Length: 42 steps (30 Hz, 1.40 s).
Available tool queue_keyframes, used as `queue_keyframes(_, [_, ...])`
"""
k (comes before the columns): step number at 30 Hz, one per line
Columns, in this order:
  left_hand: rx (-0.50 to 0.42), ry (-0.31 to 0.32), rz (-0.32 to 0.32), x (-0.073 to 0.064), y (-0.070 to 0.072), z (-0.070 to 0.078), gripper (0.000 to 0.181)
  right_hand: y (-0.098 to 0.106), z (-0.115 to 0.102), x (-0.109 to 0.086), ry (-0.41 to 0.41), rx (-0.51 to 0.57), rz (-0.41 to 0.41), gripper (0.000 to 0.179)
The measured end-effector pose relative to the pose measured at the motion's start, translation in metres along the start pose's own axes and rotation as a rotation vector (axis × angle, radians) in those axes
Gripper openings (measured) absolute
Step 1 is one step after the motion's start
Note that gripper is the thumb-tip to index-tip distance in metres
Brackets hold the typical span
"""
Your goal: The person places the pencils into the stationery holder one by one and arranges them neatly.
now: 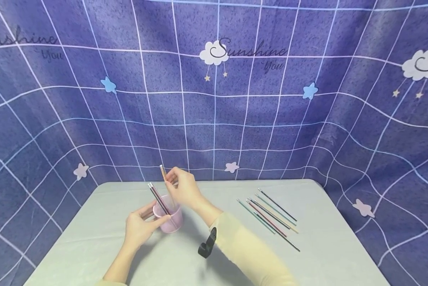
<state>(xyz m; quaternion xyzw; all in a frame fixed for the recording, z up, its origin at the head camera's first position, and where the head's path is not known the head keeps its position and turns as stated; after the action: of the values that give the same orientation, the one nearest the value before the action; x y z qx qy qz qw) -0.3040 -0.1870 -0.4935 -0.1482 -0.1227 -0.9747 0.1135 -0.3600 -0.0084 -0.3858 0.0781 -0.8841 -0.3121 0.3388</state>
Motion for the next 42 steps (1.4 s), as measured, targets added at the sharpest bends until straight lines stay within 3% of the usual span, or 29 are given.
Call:
queue_keyframes(10, [0.016, -0.008, 0.004, 0.001, -0.001, 0.001, 0.078, -0.024, 0.011, -0.003, -0.003, -0.093, -0.076, 0.007])
queue_keyframes(19, [0.023, -0.006, -0.003, -0.001, -0.004, 0.003, 0.079, -0.033, 0.017, -0.006, 0.017, -0.153, -0.062, 0.009])
queue_keyframes(29, [0.019, -0.008, 0.002, -0.001, -0.002, 0.003, 0.080, -0.050, 0.022, -0.006, -0.044, -0.254, -0.139, 0.005])
queue_keyframes(42, [0.059, -0.010, -0.013, -0.001, 0.000, 0.006, 0.078, -0.056, 0.009, -0.007, -0.002, -0.435, -0.094, 0.006])
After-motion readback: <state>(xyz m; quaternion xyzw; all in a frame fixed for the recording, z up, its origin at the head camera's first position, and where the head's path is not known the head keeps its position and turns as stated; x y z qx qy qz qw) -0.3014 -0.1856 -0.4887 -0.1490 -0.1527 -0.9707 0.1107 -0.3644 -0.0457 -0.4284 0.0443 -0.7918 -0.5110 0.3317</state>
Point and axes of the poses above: each hand's wrist, its own x-axis towards the middle knuckle, its own y-axis out of the back of the hand, z = x × y, the point moved 4 cm from there along x, towards the middle knuckle, and after that the axes turned 7 degrees about -x, right-handed, at the moved point
